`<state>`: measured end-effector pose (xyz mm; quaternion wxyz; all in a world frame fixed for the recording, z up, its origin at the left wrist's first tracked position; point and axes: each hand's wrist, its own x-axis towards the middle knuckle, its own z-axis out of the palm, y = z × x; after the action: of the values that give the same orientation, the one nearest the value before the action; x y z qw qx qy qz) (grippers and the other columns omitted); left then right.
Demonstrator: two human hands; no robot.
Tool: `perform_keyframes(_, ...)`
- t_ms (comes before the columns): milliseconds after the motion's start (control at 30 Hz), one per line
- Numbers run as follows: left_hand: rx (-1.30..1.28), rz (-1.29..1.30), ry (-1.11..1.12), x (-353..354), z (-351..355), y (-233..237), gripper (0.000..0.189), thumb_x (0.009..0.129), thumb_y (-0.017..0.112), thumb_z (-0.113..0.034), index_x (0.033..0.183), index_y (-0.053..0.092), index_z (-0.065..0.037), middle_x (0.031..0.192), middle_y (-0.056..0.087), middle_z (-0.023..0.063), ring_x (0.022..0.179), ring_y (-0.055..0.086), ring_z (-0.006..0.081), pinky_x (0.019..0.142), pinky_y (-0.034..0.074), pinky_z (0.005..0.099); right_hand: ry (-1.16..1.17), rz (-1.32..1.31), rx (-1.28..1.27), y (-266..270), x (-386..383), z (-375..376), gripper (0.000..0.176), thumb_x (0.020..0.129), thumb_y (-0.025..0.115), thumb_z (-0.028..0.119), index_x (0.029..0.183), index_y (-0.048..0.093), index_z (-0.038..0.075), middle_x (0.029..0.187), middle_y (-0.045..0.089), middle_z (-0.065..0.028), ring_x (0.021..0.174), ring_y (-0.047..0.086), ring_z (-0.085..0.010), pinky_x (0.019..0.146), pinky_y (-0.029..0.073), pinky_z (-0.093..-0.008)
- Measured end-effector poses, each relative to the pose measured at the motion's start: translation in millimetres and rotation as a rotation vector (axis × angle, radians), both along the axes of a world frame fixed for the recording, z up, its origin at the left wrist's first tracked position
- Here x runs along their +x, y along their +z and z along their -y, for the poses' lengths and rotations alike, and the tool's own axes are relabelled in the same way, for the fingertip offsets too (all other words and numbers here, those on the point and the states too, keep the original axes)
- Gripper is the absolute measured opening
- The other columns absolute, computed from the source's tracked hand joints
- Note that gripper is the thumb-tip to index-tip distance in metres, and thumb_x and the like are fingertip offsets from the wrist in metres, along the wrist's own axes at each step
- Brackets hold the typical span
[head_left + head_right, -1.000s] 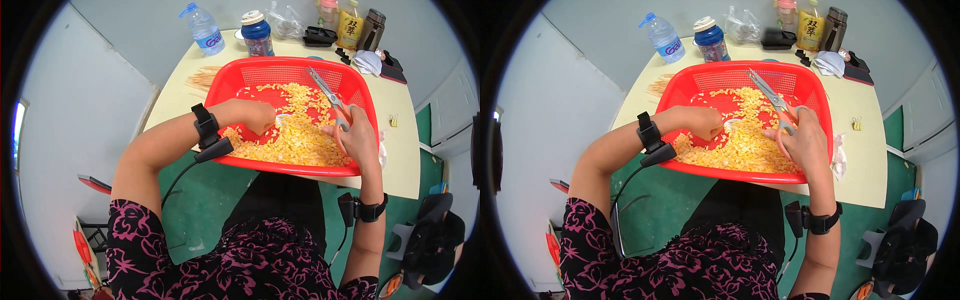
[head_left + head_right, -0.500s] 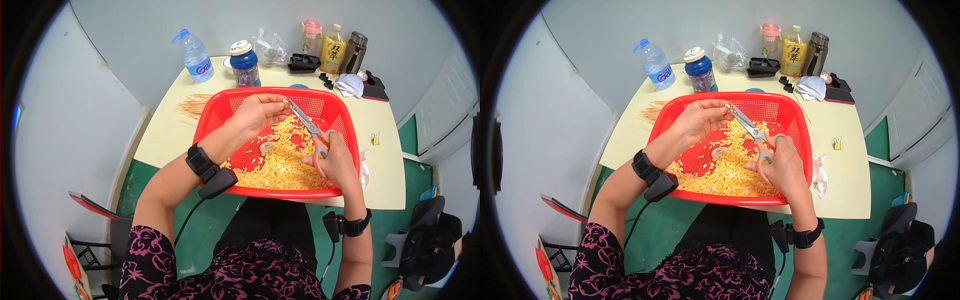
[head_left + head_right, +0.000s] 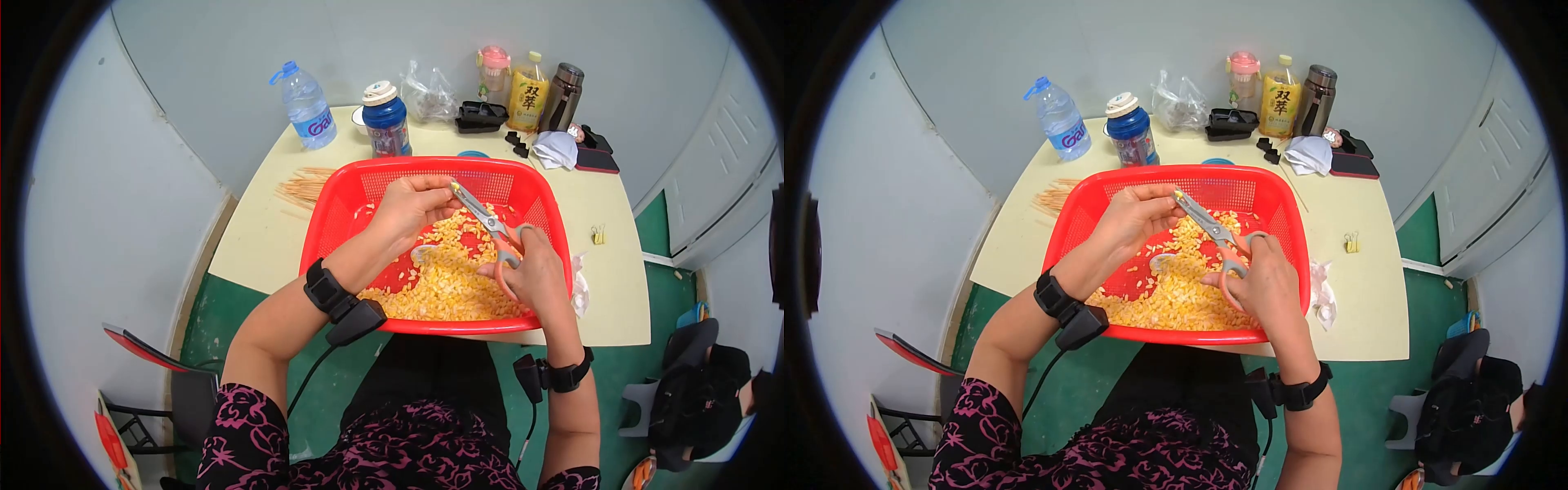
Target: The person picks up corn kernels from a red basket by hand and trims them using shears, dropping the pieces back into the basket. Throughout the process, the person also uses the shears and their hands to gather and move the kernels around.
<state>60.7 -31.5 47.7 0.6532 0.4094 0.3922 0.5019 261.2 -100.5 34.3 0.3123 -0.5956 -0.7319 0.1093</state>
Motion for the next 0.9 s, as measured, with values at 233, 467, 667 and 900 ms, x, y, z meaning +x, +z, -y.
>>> perform_keyframes(233,-0.022,0.018,0.008,-1.3,0.5,-1.0,0.016,0.084,0.057,0.001,0.099,0.057,0.005,0.089,0.062,0.0109,0.077,0.063,0.0166,0.069,0.053,0.0248,-0.024,0.026,-0.061,4.4,0.1,0.7,0.053,0.057,0.081,0.04,0.079,0.057,-0.001,0.073,0.056,-0.0131,0.066,0.059,-0.0295,0.057,0.047,-0.0366)
perform_keyframes(467,-0.043,0.004,0.003,-3.2,-1.3,-2.8,0.015,0.084,0.056,0.001,0.099,0.057,0.004,0.089,0.062,0.0111,0.079,0.062,0.0164,0.071,0.053,0.0262,-0.049,0.044,-0.086,5.3,1.0,1.0,0.05,0.058,0.081,0.041,0.07,0.056,0.0,0.065,0.055,-0.0124,0.059,0.058,-0.029,0.052,0.044,-0.0368)
perform_keyframes(667,-0.047,-0.027,0.058,-7.5,-7.5,-7.9,0.02,0.083,0.057,0.002,0.103,0.057,0.002,0.091,0.062,0.0088,0.081,0.061,0.0167,0.072,0.052,0.0281,-0.088,-0.048,-0.105,9.3,-1.0,2.8,0.049,0.056,0.083,0.036,0.068,0.053,0.0,0.066,0.056,-0.0141,0.058,0.058,-0.0302,0.053,0.044,-0.0381)
perform_keyframes(900,-0.063,-0.263,0.23,-12.5,-12.1,-9.3,0.022,0.082,0.058,-0.006,0.104,0.06,-0.001,0.092,0.06,0.0067,0.077,0.054,0.0112,0.059,0.04,0.0223,-0.039,0.002,0.101,-4.5,2.9,-1.9,0.063,0.054,0.084,0.037,0.086,0.045,-0.001,0.077,0.05,-0.0138,0.072,0.056,-0.0305,0.06,0.046,-0.0368)
